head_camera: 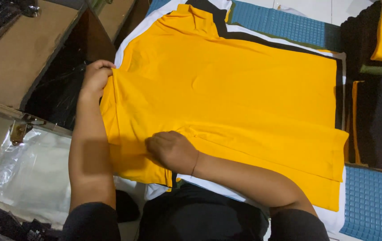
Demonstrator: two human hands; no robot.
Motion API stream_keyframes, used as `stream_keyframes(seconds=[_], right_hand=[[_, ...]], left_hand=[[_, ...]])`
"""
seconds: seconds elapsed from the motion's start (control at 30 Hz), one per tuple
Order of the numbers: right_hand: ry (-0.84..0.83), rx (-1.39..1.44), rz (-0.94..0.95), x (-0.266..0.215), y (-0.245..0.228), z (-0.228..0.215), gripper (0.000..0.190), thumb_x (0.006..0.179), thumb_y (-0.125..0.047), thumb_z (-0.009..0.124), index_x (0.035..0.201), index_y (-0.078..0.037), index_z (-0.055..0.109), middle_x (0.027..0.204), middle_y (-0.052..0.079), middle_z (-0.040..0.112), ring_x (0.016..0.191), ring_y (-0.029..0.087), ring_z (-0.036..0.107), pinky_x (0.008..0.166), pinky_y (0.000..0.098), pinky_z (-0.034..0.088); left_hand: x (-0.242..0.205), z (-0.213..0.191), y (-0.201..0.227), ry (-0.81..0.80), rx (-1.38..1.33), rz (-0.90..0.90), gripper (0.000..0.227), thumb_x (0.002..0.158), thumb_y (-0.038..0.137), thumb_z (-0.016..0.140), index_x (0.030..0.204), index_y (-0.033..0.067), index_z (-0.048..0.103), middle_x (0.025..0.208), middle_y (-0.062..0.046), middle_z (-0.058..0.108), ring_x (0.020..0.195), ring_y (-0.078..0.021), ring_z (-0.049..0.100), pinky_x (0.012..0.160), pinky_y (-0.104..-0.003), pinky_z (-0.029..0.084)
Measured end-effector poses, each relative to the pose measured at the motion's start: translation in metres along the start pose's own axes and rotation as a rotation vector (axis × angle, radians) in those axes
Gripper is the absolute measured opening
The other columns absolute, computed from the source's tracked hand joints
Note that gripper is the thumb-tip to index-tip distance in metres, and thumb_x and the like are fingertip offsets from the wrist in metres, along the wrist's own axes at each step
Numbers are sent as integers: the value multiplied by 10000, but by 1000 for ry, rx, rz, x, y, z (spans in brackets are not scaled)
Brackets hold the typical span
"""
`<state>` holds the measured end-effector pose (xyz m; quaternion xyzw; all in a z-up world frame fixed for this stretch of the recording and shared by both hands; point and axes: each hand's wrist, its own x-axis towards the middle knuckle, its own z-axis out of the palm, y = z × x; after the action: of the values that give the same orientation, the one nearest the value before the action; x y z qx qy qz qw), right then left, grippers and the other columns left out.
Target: Folding and stacking t-shirts on a flat surface in a stockroom.
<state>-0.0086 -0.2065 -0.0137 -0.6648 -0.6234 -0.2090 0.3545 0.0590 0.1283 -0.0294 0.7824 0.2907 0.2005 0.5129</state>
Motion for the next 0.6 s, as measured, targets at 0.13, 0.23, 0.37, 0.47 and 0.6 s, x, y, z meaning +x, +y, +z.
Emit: stream_keyframes(seconds=[0.13,0.23,0.37,0.47,0.6], right_hand=[[-4,-1,-12,-15,-1,19,164,1024,-169,632,952,-39,702,820,106,671,821,265,690,748,353,561],[-24,-17,-126,-14,-5,11,201,1044,-226,584,967,-70,686,833,73,646,862,266,674,784,391,566],[-68,41,-101,-20,-4,-32,353,1046,-315,545,1189,-24,685,1246,207,645,1268,431,596,1116,612,429],[-235,-74,114,-58,13,-69,437,1008,-309,583,1385,-89,583,1508,204,511,1422,437,456,1167,634,326],[-487,-299,553,-134,38,-121,731,976,-583,546,1578,-193,403,1656,144,327,1549,381,232,1237,606,123]], left_hand=[[7,2,-11,-10,-70,-27,306,787,28,594,1012,120,780,930,-104,669,943,-208,652,833,-294,535],[26,3,-35,-27,-11,-38,315,799,57,616,1029,159,804,956,-115,712,946,-209,691,831,-316,549],[60,0,-72,73,258,239,315,863,84,610,1094,169,807,962,-88,695,939,-281,671,840,-385,538],[13,5,-21,155,542,618,295,911,62,642,1164,133,776,1083,-114,686,1006,-385,659,865,-491,519],[-119,46,79,-313,500,739,246,1004,90,636,1218,0,720,1169,-235,704,1158,-477,635,972,-549,498]])
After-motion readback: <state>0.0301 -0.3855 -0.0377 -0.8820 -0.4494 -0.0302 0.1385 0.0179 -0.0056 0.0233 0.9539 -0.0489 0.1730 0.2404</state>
